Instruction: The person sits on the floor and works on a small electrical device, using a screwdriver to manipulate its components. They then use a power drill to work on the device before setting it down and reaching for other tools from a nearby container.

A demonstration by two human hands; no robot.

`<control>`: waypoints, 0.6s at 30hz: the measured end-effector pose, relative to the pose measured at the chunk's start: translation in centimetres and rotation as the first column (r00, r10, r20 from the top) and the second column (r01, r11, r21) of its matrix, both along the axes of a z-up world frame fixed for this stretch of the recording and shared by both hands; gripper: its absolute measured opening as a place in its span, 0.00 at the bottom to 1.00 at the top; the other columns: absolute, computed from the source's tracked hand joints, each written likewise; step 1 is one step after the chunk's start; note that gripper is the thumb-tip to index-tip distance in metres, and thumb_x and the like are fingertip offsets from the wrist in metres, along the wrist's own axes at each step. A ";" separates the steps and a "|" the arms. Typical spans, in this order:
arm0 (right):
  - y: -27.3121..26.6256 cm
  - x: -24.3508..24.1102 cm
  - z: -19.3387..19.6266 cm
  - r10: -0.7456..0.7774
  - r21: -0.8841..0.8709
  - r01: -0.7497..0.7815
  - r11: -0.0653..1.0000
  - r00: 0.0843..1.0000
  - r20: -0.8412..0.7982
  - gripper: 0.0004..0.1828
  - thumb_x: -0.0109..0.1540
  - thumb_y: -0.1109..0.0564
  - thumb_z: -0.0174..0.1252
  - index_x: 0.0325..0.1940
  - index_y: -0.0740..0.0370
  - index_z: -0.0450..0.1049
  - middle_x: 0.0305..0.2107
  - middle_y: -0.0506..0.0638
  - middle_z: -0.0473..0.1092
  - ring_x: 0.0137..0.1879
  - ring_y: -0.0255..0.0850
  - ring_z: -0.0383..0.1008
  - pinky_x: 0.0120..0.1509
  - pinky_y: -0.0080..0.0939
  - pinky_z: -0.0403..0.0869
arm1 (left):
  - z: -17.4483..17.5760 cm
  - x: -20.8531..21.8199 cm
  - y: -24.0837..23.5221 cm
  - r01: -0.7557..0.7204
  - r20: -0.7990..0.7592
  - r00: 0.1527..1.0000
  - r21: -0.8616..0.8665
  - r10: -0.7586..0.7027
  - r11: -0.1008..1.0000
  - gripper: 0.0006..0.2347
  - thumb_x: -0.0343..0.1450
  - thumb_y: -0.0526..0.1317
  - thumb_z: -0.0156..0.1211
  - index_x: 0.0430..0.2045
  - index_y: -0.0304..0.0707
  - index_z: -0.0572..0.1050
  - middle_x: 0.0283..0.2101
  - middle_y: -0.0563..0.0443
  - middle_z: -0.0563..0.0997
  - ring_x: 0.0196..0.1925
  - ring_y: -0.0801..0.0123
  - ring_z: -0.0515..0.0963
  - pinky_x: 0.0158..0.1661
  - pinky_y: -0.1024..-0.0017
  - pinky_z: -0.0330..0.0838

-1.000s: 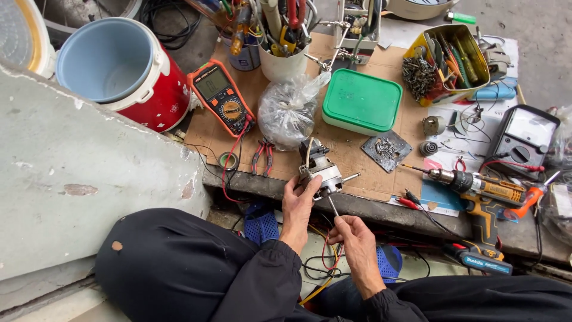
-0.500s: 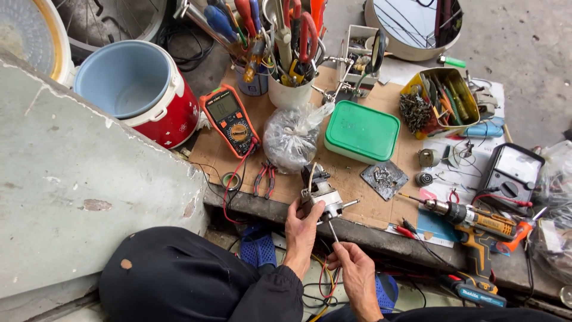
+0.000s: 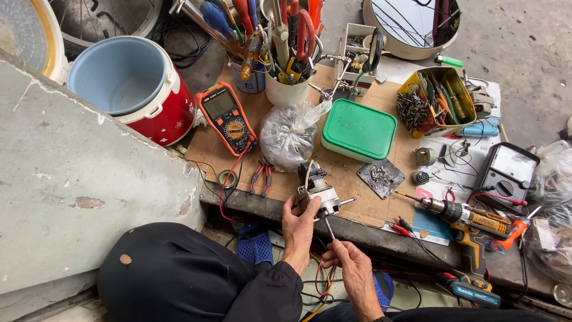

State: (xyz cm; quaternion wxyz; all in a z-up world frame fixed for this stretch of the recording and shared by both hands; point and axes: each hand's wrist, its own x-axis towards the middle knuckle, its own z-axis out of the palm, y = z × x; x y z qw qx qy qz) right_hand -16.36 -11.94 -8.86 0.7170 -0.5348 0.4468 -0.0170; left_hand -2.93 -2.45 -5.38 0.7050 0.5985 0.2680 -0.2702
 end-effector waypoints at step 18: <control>-0.1 -0.4 -1.4 -0.216 0.392 0.200 0.898 0.976 -0.001 0.23 0.78 0.49 0.53 0.48 0.75 0.77 0.20 0.52 0.65 0.24 0.42 0.65 0.39 0.46 0.72 | -0.6 -0.4 0.2 0.014 0.012 1.000 -0.109 -0.012 0.994 0.40 0.65 0.50 0.71 0.74 0.33 0.66 0.64 0.41 0.81 0.58 0.63 0.80 0.56 0.68 0.73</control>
